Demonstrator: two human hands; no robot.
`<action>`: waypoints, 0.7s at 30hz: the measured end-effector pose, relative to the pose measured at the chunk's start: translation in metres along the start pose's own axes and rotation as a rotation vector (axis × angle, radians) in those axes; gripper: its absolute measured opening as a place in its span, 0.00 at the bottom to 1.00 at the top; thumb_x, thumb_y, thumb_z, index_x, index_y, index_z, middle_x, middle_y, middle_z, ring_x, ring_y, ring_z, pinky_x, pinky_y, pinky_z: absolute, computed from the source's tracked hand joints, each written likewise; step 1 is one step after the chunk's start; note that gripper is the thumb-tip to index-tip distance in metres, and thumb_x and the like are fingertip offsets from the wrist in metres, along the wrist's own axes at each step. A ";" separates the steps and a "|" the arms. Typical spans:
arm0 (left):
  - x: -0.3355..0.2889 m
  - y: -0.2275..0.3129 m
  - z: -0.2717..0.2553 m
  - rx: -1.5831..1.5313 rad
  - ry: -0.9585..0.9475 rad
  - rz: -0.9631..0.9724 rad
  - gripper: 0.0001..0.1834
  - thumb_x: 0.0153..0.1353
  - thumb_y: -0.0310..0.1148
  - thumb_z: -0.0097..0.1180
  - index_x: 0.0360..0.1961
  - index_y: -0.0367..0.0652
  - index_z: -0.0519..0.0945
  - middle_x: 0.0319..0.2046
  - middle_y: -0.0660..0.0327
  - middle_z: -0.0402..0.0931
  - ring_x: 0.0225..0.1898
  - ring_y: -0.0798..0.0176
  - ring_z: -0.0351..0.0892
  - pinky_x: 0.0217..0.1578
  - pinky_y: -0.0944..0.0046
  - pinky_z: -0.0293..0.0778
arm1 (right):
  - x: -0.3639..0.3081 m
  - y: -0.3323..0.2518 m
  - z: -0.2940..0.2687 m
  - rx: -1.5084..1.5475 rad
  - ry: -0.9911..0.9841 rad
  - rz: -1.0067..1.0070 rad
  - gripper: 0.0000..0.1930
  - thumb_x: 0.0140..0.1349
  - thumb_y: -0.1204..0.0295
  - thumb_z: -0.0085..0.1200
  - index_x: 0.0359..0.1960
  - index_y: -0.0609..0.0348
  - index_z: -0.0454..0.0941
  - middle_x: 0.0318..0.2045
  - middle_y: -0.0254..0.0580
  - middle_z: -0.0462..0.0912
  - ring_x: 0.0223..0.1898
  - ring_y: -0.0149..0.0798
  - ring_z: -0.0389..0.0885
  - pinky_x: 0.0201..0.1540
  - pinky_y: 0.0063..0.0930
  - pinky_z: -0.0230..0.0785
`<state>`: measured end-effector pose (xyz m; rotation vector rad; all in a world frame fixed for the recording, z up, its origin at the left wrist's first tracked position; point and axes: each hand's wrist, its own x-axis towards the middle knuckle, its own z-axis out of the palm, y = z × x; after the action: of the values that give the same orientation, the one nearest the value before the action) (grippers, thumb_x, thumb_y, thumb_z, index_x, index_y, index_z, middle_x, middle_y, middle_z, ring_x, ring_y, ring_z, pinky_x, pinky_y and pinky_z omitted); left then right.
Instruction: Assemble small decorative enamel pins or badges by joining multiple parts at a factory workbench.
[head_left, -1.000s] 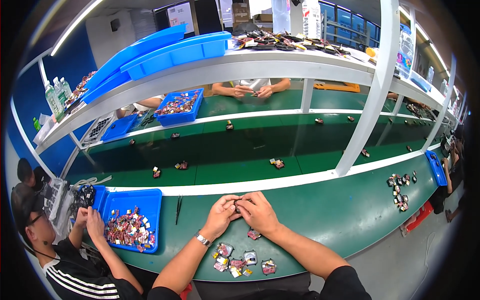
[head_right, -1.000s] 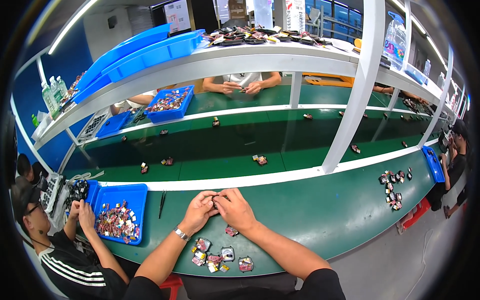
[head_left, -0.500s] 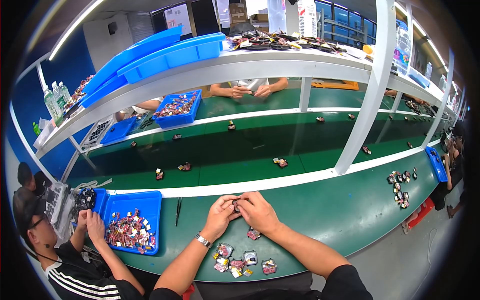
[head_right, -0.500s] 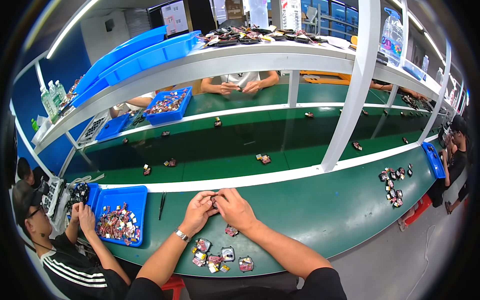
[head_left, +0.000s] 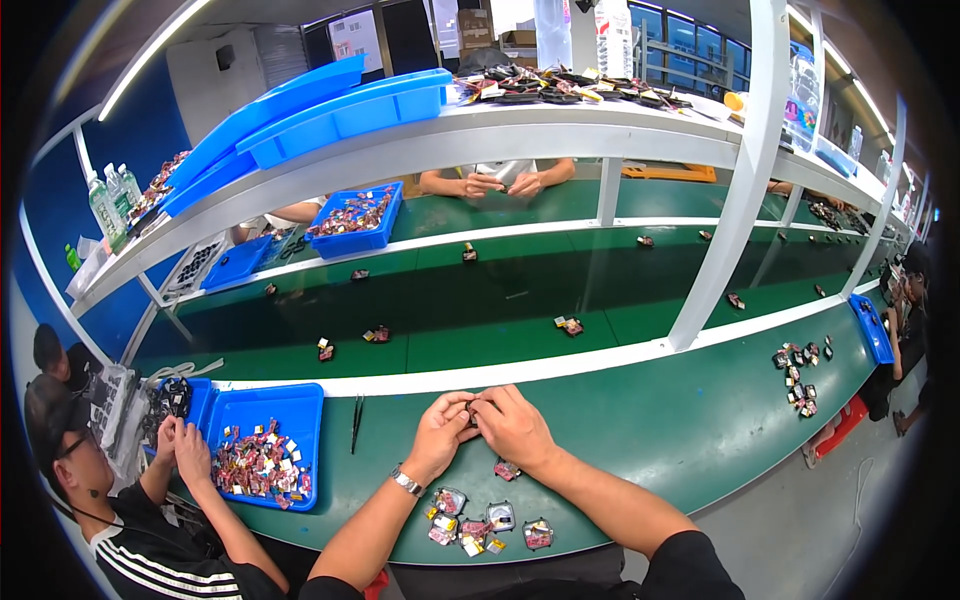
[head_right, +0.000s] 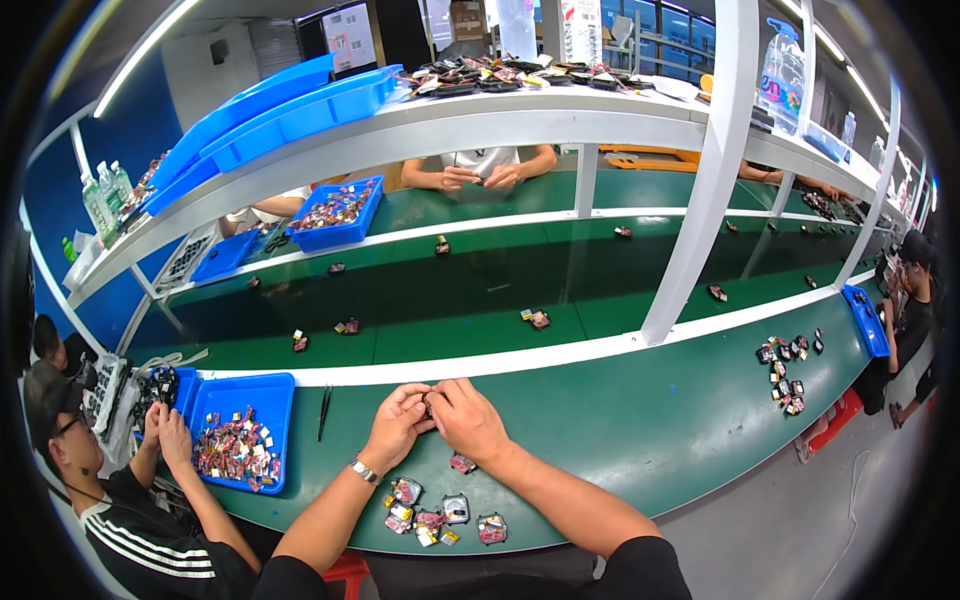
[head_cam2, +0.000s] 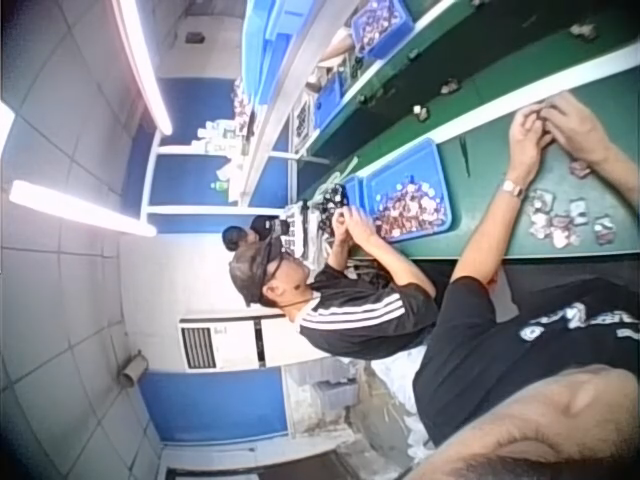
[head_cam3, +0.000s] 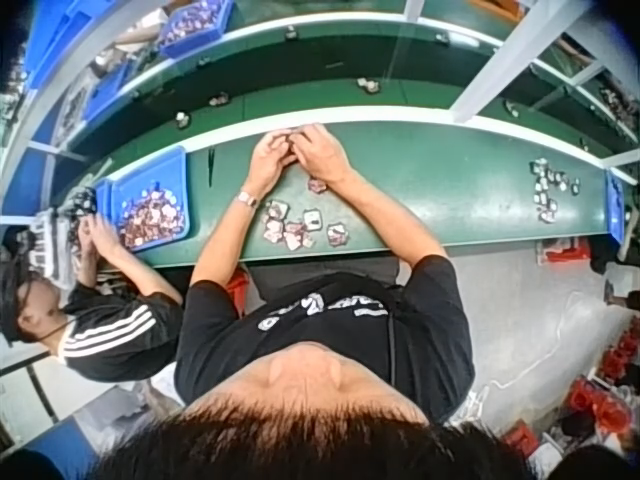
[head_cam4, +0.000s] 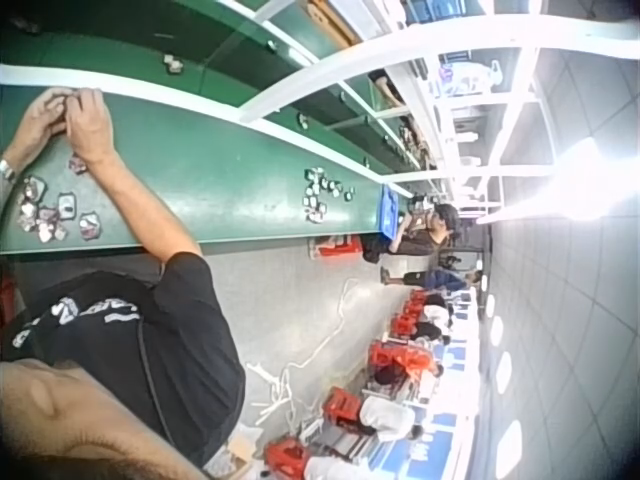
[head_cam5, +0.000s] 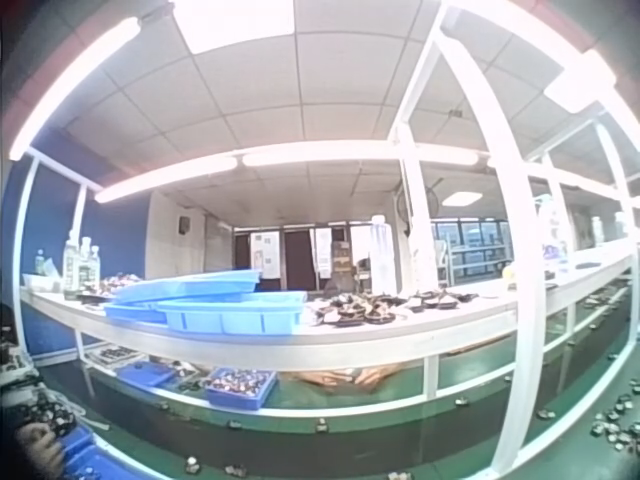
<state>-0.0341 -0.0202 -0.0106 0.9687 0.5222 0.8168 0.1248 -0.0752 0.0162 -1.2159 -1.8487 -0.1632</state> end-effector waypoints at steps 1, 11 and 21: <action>0.000 0.000 0.001 0.003 0.003 0.001 0.14 0.68 0.23 0.47 0.54 0.40 0.69 0.46 0.62 0.78 0.47 0.67 0.78 0.49 0.60 0.78 | -0.001 0.001 0.002 -0.004 0.010 0.016 0.10 0.47 0.79 0.61 0.34 0.61 0.79 0.37 0.41 0.77 0.41 0.43 0.77 0.40 0.33 0.75; 0.001 -0.003 0.001 0.095 0.042 0.029 0.11 0.69 0.24 0.48 0.51 0.39 0.71 0.44 0.61 0.78 0.43 0.70 0.79 0.44 0.68 0.79 | -0.001 -0.004 0.003 0.014 -0.007 0.110 0.10 0.48 0.78 0.61 0.34 0.60 0.79 0.35 0.41 0.77 0.40 0.44 0.77 0.40 0.33 0.75; -0.001 -0.008 0.003 0.278 0.154 0.087 0.09 0.68 0.26 0.50 0.48 0.39 0.73 0.42 0.62 0.79 0.42 0.72 0.79 0.39 0.71 0.78 | -0.007 -0.002 0.008 0.468 -0.004 0.491 0.10 0.55 0.78 0.58 0.40 0.63 0.78 0.36 0.44 0.78 0.30 0.40 0.82 0.35 0.28 0.76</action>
<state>-0.0295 -0.0250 -0.0161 1.1953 0.7449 0.9175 0.1191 -0.0763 0.0072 -1.2812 -1.4253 0.5148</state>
